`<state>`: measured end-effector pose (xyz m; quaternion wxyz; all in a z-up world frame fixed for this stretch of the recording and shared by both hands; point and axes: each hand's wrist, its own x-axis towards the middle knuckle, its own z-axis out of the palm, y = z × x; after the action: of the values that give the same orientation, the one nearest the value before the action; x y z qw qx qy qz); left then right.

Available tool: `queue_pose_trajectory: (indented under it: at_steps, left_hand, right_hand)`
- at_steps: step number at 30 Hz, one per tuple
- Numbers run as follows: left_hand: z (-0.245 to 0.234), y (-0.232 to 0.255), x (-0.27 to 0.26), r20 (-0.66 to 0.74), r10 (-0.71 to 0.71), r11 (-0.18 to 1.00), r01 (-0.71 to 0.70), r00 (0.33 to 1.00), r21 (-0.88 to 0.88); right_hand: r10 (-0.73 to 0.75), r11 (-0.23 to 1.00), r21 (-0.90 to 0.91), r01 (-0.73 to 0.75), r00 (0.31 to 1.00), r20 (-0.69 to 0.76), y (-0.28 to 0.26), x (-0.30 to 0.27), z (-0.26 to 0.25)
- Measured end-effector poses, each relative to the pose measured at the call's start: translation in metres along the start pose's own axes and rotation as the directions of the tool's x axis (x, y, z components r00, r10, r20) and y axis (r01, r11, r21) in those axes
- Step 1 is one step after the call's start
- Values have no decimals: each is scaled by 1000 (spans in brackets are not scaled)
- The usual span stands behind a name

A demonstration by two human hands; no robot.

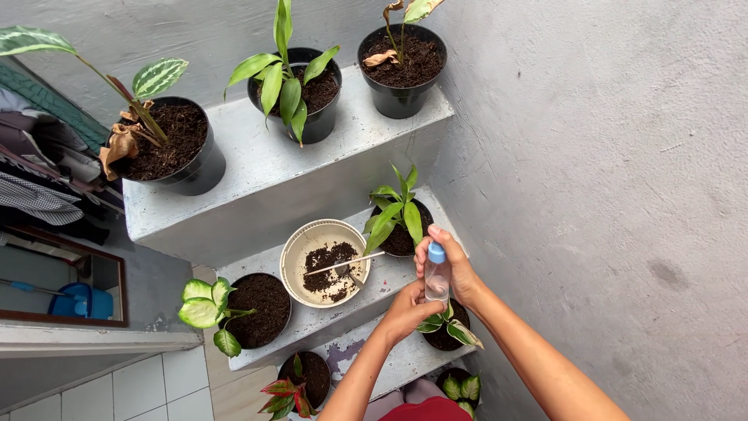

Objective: Adding soil additives and spraying water to care for domestic potted plants placed on tiled steps.

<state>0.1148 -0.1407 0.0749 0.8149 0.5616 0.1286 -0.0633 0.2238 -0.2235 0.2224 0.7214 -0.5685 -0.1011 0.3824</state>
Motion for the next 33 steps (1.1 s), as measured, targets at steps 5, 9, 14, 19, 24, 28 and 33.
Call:
queue_pose_trajectory:
  at_steps: [5, 9, 14, 19, 24, 28, 33]
  left_hand:
    - [5, 8, -9, 29, -27, 990, 22, 999, 137]
    - [4, 30, -14, -40, 86, 968, -73, 996, 242]
    - [-44, 20, -18, -263, 79, 978, -24, 961, 206]
    - [-79, 1, -22, -369, 52, 992, -5, 928, 128]
    - [-90, -6, -22, -398, 57, 997, -32, 916, 69]
    - [-94, 0, -17, -397, 56, 998, -53, 916, 20]
    - [-91, 13, -18, -395, 87, 996, -88, 915, 15]
  right_hand:
    - [116, 992, 41, -117, 993, 23, 19, 3, -9]
    - [90, 993, -66, -103, 981, -173, 22, 6, -12]
    - [108, 954, -249, -169, 964, -243, 23, 4, -21]
    - [100, 904, -375, -206, 954, -281, 26, 6, -21]
    - [166, 938, -263, -227, 958, -233, 22, 11, -19]
    - [185, 958, -190, -212, 971, -152, 18, 9, -13]
    - [176, 949, -233, -212, 970, -166, 19, 2, -7]
